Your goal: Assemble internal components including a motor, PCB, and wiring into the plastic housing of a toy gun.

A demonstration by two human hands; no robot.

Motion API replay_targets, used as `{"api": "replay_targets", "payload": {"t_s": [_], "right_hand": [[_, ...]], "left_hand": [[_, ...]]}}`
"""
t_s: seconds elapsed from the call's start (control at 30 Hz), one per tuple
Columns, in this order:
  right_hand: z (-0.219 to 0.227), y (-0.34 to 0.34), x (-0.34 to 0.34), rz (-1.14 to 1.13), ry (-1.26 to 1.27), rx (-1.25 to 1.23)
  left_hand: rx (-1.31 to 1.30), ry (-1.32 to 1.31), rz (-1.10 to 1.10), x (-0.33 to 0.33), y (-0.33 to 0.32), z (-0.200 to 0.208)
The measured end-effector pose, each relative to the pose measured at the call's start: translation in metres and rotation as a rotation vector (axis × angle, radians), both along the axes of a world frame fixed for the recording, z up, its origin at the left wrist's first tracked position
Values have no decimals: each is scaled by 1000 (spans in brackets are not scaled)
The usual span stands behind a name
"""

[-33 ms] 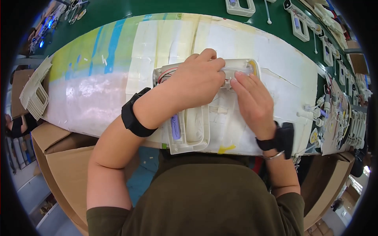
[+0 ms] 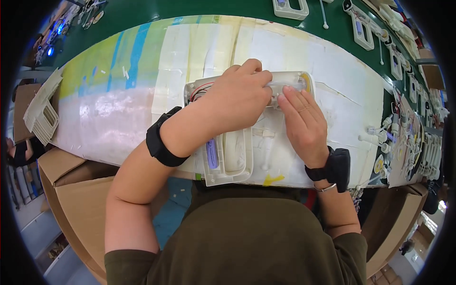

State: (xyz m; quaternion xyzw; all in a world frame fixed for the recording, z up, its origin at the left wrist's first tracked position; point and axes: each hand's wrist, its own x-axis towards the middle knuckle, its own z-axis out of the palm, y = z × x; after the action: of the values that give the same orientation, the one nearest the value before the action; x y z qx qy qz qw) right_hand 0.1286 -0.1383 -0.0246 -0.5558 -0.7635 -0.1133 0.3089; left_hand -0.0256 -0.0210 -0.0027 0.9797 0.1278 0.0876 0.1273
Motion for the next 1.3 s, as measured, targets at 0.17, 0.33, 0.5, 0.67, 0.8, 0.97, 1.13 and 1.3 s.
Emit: {"api": "replay_targets", "payload": {"t_s": [0.17, 0.33, 0.5, 0.67, 0.8, 0.97, 1.13, 1.3], "right_hand": [[-4, -5, -2, 11, -48, 17], [30, -4, -9, 23, 3, -211], [51, 15, -21, 15, 296, -110], [40, 45, -17, 263, 182, -372], [24, 39, -11, 143, 529, -291], [19, 34, -14, 165, 507, -367], [21, 32, -22, 202, 264, -281], [43, 7, -25, 83, 195, -208]], "left_hand": [[19, -86, 13, -4, 2, -1], [-246, -325, 42, -41, -1, 35], [2, -173, 275, -76, -6, 24], [52, -6, 305, -68, -2, 0], [-492, -209, 312, -65, 7, 10], [-823, -122, 106, -76, 25, 13], [26, 57, 99, -67, 15, 10], [-7, -97, 501, -95, -33, 31]]}}
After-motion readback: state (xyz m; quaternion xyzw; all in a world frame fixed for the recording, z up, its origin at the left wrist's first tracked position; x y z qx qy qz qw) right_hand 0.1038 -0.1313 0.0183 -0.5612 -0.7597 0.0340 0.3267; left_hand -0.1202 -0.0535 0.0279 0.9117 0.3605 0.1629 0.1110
